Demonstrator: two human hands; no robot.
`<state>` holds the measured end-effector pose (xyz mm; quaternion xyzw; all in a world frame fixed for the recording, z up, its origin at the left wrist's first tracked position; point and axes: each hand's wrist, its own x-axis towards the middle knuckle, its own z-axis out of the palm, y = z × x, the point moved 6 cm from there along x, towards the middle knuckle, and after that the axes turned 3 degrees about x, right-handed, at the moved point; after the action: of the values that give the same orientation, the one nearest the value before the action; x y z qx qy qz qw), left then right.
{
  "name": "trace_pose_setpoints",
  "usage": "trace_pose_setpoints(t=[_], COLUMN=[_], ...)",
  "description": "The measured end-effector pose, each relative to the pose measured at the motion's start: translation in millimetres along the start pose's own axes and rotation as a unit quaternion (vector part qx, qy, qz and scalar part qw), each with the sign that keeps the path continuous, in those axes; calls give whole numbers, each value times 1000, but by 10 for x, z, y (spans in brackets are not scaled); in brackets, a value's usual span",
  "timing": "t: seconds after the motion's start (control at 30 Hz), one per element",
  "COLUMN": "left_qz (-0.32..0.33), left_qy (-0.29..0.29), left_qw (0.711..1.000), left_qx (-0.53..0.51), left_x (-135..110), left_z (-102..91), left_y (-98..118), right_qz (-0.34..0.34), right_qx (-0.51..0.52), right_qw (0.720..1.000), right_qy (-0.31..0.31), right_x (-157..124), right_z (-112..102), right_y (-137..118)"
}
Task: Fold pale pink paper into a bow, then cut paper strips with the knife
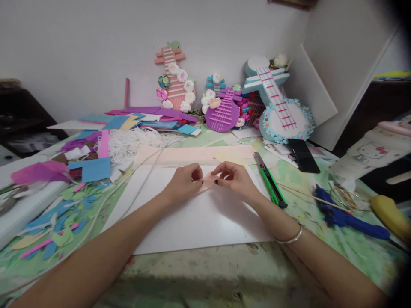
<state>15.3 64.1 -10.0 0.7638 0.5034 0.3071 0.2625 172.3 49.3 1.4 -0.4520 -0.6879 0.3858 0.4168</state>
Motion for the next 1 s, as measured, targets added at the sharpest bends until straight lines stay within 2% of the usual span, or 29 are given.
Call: trace_pose_setpoints(t=[0.1,0.2,0.33,0.5,0.73,0.83,1.0], left_qz=[-28,-32,-23,6,62,67,61], left_qy=[-11,-46,-81,-72,-56,-59,-71], left_qw=[999,996,992,995,996,995,992], left_qx=[-37,-76,-96,-71,18,48,87], left_x=[34,50,37,15,14,6,-7], left_z=[-21,5,60,49,-9,-11,-12], left_y=[-47,-48,-22,38,101,97,69], right_qz=[-119,-168,-109,-62,-52,-55,-84], right_qx=[-117,-155,-102,-93,-121,-176,-203], right_qw=[985,969,984,992,991,982,974], right_qy=[-39,-89,-97,-65,-35,-34,-45], right_x=[-14,-40,-23,5,20,14,10], right_z=[-36,40,124,104,58,60,50], right_y=[-149,-143,6,106,90,72,57])
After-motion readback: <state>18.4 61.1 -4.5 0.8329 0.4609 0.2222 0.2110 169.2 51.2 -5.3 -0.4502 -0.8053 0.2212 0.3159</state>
